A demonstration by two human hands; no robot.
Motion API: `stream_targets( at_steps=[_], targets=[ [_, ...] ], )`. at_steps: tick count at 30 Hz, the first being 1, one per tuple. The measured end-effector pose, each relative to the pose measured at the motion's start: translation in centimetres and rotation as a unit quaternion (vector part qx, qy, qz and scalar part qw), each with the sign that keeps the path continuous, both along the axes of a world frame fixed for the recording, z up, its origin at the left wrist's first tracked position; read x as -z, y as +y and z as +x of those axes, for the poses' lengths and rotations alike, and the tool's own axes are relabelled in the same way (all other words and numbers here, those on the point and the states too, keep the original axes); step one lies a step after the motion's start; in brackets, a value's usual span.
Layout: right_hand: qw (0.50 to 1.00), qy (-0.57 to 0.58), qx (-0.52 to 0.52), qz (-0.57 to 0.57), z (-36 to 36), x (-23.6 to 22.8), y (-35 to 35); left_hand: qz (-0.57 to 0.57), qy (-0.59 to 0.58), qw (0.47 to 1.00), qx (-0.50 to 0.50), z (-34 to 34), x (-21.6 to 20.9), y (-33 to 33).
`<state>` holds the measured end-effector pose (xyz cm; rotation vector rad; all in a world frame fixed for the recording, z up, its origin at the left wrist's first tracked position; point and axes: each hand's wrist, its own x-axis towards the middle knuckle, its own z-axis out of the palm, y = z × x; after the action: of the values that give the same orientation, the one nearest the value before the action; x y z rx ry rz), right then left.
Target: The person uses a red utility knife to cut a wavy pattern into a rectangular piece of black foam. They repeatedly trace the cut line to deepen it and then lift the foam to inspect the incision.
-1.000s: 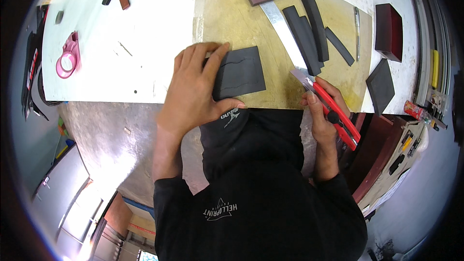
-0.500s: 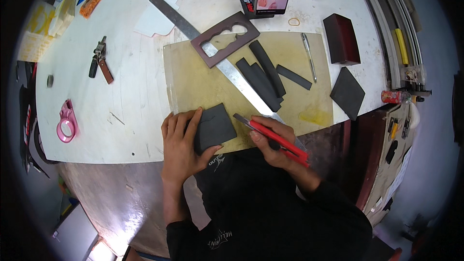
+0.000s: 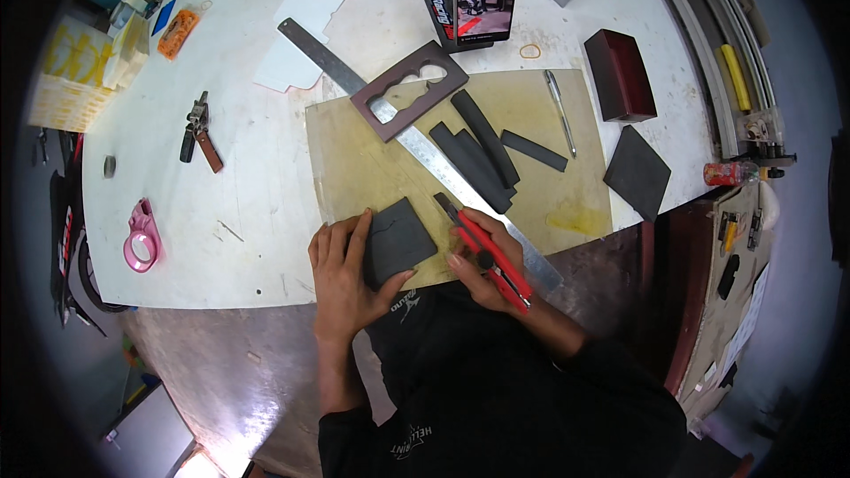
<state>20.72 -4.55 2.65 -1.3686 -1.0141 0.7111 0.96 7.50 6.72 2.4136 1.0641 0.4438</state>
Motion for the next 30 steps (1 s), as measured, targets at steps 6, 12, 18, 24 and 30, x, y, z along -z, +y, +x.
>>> stream_targets(
  at_steps=[6,12,18,24,30],
  targets=[
    [0.997,-0.074,0.006,0.020,-0.1,0.6,0.2,0.001,0.004,1.000,-0.018,0.2,0.0,-0.4],
    [0.990,-0.132,0.008,0.050,-0.3,0.6,0.2,0.004,0.003,0.999,-0.034,0.4,0.3,-1.0],
    [0.978,-0.189,0.016,0.089,-0.5,1.1,0.1,0.012,-0.003,0.999,-0.046,0.7,0.6,-1.5],
    [0.983,-0.171,0.033,0.050,-0.4,0.9,-0.5,0.042,-0.010,0.997,-0.066,1.1,0.9,-2.1],
    [0.982,-0.169,0.070,0.044,-1.0,1.2,-0.5,0.054,-0.011,0.996,-0.069,0.6,1.4,-2.0]
  ],
)
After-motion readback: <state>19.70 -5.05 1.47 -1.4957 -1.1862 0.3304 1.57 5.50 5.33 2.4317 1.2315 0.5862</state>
